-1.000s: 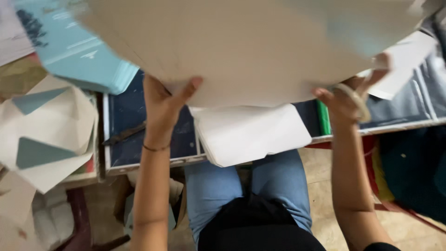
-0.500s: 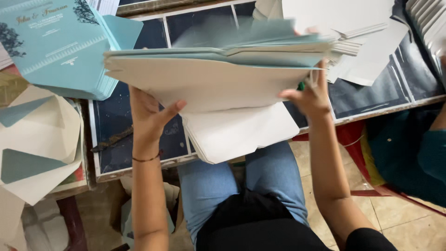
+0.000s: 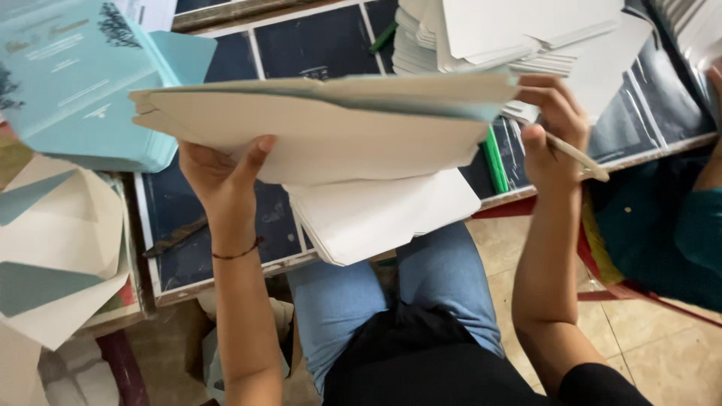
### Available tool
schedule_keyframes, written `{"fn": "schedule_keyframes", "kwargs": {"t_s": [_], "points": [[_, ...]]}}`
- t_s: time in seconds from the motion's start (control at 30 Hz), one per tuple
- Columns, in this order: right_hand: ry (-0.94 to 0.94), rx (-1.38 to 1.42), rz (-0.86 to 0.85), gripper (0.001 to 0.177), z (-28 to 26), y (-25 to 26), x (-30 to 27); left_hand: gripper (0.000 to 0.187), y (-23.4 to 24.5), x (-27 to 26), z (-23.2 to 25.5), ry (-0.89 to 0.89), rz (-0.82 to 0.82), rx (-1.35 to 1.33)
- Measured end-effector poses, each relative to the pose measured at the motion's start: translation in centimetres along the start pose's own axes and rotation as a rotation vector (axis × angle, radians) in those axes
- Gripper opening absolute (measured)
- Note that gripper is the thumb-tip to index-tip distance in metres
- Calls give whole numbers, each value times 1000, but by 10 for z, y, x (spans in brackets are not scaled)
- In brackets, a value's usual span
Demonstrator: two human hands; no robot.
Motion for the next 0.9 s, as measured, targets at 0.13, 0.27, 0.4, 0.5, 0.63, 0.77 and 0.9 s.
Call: {"fn": "schedule_keyframes", "kwargs": {"t_s": [0.13, 0.27, 0.4, 0.5, 0.63, 0.77, 0.9], "points": [[71, -485, -34, 45, -39, 8, 6, 62, -6, 3, 6, -65, -12, -3], [28, -421, -15, 23, -2, 54, -22, 61, -2, 1, 4, -73, -33, -4], [47, -194, 464, 10, 11, 134, -33, 58, 10, -1, 0, -32, 22, 32], [-125, -81, 307, 67, 17, 74, -21, 58, 10, -1, -2, 79, -62, -48], [45, 88, 80, 133, 9, -38, -28, 101, -18, -13, 8, 103, -289, -116], [28, 380, 29, 120, -41, -78, -13, 95, 1, -7, -25, 181, -171, -20], [-242, 291, 237, 106, 17, -40, -16, 47, -5, -22, -17, 211, -134, -82]]}}
Point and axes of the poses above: each hand's wrist, its own x-axis towards the middle knuckle, its own y-axis out of the back of the hand, z = x × y, the point moved 10 cm from there along x, towards the middle knuckle, and after that the axes turned 13 degrees about z, right-handed, at the moved point
